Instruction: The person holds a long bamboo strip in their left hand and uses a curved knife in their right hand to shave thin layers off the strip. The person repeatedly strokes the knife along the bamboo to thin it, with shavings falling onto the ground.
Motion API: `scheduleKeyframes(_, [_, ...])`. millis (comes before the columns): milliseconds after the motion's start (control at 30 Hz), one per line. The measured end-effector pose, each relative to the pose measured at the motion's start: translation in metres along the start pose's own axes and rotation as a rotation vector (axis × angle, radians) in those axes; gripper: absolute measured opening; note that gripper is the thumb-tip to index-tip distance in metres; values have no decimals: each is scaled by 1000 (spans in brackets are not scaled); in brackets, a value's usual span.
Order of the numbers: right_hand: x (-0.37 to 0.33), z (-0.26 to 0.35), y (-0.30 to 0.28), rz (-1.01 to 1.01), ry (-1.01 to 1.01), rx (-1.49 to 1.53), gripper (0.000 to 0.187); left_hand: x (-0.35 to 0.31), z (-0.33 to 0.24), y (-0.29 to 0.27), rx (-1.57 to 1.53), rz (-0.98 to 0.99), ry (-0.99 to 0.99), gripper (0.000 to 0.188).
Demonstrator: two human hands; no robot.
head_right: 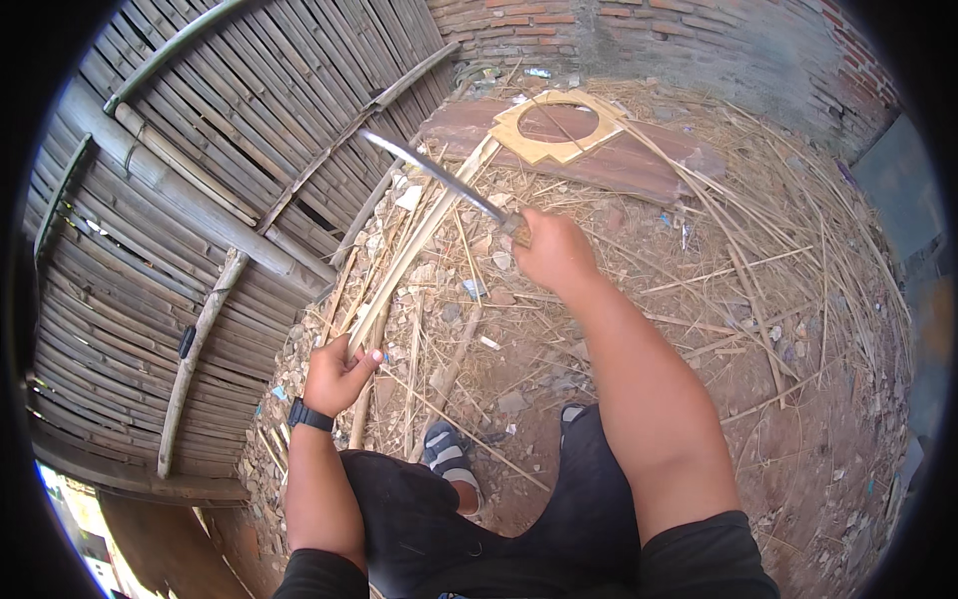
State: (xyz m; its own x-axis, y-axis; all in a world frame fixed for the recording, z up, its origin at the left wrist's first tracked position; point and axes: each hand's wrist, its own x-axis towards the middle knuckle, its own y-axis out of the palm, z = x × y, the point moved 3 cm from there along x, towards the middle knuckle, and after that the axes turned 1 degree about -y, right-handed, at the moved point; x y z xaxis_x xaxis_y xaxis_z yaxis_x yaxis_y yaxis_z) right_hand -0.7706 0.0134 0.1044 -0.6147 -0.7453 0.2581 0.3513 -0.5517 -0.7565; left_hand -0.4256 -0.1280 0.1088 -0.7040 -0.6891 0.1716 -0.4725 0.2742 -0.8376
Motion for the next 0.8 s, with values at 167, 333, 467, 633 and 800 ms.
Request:
scheduleKeyframes(167, [-13, 28, 1, 62, -455, -203, 26, 1, -8, 4, -52, -27, 24, 45])
scheduleKeyframes(333, [0, 2, -4, 7, -100, 136, 23, 6, -13, 7, -42, -144, 55, 47])
scheduleKeyframes(467, [-13, 31, 9, 31, -269, -4, 27, 3, -2, 4, -174, -139, -66, 44])
scheduleKeyframes(633, [-13, 32, 7, 101, -290, -142, 39, -6, -12, 4, -64, -100, 24, 44])
scheduleKeyframes(800, [1, -11, 10, 22, -2, 1, 46, 1, -9, 5, 62, -77, 2, 46])
